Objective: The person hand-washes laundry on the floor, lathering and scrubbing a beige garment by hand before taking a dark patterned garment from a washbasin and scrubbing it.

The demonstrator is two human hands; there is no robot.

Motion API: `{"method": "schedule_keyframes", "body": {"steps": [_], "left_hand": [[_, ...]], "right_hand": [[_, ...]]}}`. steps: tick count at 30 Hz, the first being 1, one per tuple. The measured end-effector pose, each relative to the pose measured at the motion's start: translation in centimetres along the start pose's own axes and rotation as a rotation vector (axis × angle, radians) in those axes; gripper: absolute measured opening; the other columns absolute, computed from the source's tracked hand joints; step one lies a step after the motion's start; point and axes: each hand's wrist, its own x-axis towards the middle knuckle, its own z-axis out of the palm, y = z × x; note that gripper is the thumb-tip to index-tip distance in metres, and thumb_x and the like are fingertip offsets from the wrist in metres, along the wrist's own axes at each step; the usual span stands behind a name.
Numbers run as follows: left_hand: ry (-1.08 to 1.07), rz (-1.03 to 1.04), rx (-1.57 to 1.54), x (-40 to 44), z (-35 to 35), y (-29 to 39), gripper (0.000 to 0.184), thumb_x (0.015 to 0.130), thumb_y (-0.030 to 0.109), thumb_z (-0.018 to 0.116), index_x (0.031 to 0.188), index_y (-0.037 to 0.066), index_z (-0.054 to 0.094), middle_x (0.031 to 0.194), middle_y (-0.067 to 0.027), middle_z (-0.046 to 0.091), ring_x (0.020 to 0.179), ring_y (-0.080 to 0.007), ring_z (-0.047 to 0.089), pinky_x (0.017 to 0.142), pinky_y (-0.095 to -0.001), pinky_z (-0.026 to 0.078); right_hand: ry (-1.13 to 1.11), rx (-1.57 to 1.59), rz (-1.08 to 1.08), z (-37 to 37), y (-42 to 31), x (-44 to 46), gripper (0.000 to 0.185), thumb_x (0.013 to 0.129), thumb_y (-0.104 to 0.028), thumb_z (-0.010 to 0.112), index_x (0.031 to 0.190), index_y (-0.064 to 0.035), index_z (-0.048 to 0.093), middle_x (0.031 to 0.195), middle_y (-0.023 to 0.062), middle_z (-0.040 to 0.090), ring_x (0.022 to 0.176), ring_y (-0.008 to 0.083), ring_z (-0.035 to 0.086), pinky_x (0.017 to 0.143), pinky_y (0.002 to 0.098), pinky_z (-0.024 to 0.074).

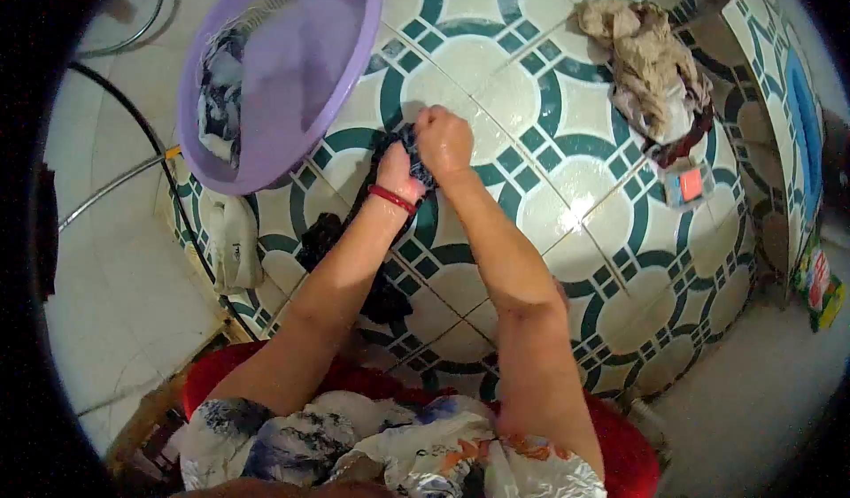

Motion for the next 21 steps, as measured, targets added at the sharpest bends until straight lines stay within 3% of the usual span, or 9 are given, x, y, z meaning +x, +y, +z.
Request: {"method": "schedule_keyframes", "body": {"steps": [4, 7, 9, 11, 12, 15, 17, 19, 21], "left_hand": [[-0.813, 0.182, -0.002, 1.9, -3.9, 0.4, 0.022, 0.087, 0.019, 0.04, 0.096, 0.006, 0.056, 0.081, -0.0055, 0.061, 0.075, -0.0225, 0.06, 0.071, -0.0357, 0.05], [0.19, 0.028, 0.028, 0.2, -0.6, -1.2, 0.02, 0.086, 0.021, 0.042, 0.088, 0.009, 0.058, 0.08, -0.0056, 0.062, 0.072, -0.0223, 0.06, 0.069, -0.0353, 0.05], [0.143, -0.019, 0.05, 0.5, -1.5, 0.0, 0.02, 0.086, 0.022, 0.043, 0.083, 0.01, 0.058, 0.08, -0.0052, 0.061, 0.073, -0.0209, 0.06, 0.066, -0.0352, 0.05], [-0.586, 0.486, 0.331, 0.2, -4.8, 0.4, 0.018, 0.083, 0.024, 0.047, 0.087, 0.008, 0.056, 0.079, -0.0085, 0.059, 0.069, -0.021, 0.058, 0.059, -0.0334, 0.048], [-0.854, 0.127, 0.021, 2.5, -6.0, 0.3, 0.022, 0.085, 0.025, 0.047, 0.088, 0.006, 0.056, 0.079, -0.0086, 0.06, 0.073, -0.021, 0.058, 0.064, -0.0339, 0.049], [0.097, 0.016, 0.135, -3.2, 2.3, 0.0, 0.022, 0.09, 0.026, 0.045, 0.097, 0.007, 0.053, 0.095, -0.0082, 0.058, 0.097, -0.0217, 0.055, 0.08, -0.0381, 0.047], [0.005, -0.153, 0.32, -4.9, 3.8, 2.3, 0.038, 0.083, 0.031, 0.059, 0.106, 0.003, 0.051, 0.099, -0.0122, 0.059, 0.088, -0.0232, 0.059, 0.076, -0.0399, 0.049], [0.01, 0.058, 0.823, -5.6, 4.4, 4.1, 0.042, 0.078, 0.032, 0.065, 0.103, 0.002, 0.052, 0.096, -0.014, 0.059, 0.084, -0.024, 0.06, 0.071, -0.0397, 0.05], [0.19, 0.712, 1.457, -2.3, 1.0, 4.8, 0.065, 0.066, 0.033, 0.072, 0.113, -0.003, 0.044, 0.101, -0.0196, 0.056, 0.095, -0.0346, 0.054, 0.084, -0.0376, 0.043]], "right_hand": [[0.035, -0.077, -0.072, 0.4, 1.6, 0.9, 0.034, 0.084, -0.027, 0.045, 0.067, -0.0024, 0.061, 0.068, 0.0212, 0.06, 0.062, 0.0387, 0.058, 0.058, 0.0454, 0.0476], [0.067, -0.097, -0.084, 0.8, 1.3, -0.5, 0.036, 0.084, -0.028, 0.043, 0.066, -0.0017, 0.061, 0.067, 0.021, 0.06, 0.06, 0.0388, 0.057, 0.056, 0.0467, 0.0468], [-0.054, -0.059, -0.091, 1.3, 1.1, -2.6, 0.037, 0.081, -0.031, 0.046, 0.061, -0.0022, 0.058, 0.065, 0.0234, 0.056, 0.061, 0.0384, 0.057, 0.057, 0.0449, 0.0449], [-0.037, 0.031, -0.199, 1.3, -1.2, -5.6, 0.035, 0.08, -0.032, 0.048, 0.064, -0.003, 0.06, 0.068, 0.0228, 0.058, 0.062, 0.0386, 0.057, 0.059, 0.0451, 0.0455], [-0.009, 0.138, -0.301, 1.3, -1.8, -5.9, 0.033, 0.079, -0.033, 0.05, 0.067, -0.0037, 0.062, 0.07, 0.0223, 0.059, 0.064, 0.0389, 0.058, 0.06, 0.0453, 0.0461], [-0.051, -0.029, -0.047, -2.4, 0.7, 0.9, 0.035, 0.083, -0.031, 0.047, 0.069, -0.0017, 0.061, 0.071, 0.0236, 0.058, 0.067, 0.0409, 0.057, 0.062, 0.0478, 0.0456], [-0.032, -0.182, -0.244, -5.4, 3.0, 3.4, 0.04, 0.085, -0.037, 0.046, 0.07, -0.0014, 0.059, 0.07, 0.0233, 0.058, 0.067, 0.0404, 0.058, 0.062, 0.0476, 0.0456], [0.121, -0.301, -0.265, -6.9, 6.8, 6.4, 0.036, 0.081, -0.04, 0.055, 0.077, -0.004, 0.061, 0.083, 0.0207, 0.06, 0.08, 0.0363, 0.058, 0.068, 0.0431, 0.0458], [0.233, -0.417, -0.084, -7.8, 9.1, 8.0, 0.035, 0.078, -0.041, 0.059, 0.088, -0.007, 0.061, 0.105, 0.0174, 0.056, 0.095, 0.0355, 0.052, 0.077, 0.0412, 0.0437]]}}
